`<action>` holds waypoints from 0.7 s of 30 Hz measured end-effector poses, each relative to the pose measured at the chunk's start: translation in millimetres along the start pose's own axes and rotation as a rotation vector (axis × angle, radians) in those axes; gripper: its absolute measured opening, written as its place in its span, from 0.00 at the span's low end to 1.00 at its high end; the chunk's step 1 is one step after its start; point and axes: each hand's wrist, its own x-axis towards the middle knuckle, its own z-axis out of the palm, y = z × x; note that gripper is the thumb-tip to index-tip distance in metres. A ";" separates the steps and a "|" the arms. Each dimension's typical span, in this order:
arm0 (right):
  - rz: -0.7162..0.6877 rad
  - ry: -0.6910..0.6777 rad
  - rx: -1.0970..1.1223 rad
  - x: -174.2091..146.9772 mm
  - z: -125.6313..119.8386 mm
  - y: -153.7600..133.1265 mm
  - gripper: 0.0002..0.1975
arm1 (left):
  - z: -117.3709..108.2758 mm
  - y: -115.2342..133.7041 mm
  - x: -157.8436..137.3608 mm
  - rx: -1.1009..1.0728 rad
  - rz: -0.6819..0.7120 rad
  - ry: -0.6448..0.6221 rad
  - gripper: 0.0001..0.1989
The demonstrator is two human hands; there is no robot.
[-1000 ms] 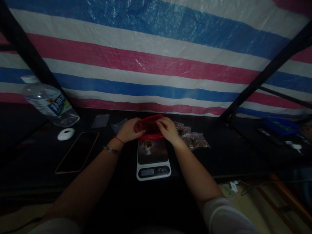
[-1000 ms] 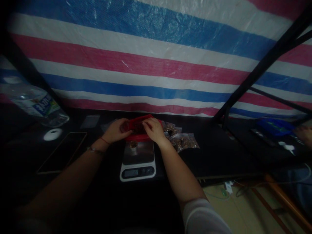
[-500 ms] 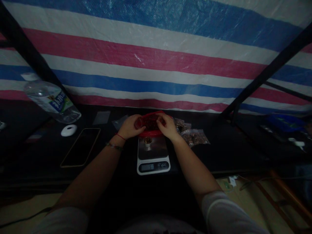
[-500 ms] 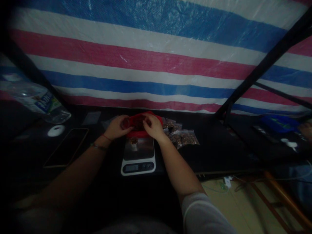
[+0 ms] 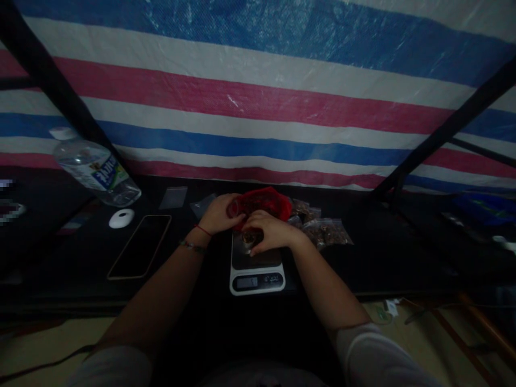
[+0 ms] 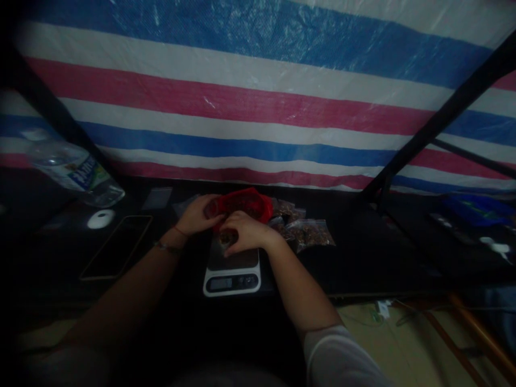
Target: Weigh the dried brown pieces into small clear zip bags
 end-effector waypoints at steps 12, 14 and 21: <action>0.153 0.477 0.158 2.1 1.8 13.8 0.22 | -1.8 14.8 0.0 -0.013 0.040 -0.002 0.26; 0.191 0.547 0.201 3.3 5.2 17.5 0.25 | -0.5 19.8 -0.1 -0.030 0.048 -0.008 0.25; 0.251 0.536 0.279 2.5 9.4 18.6 0.19 | 5.0 31.9 -0.9 -0.071 0.023 0.015 0.19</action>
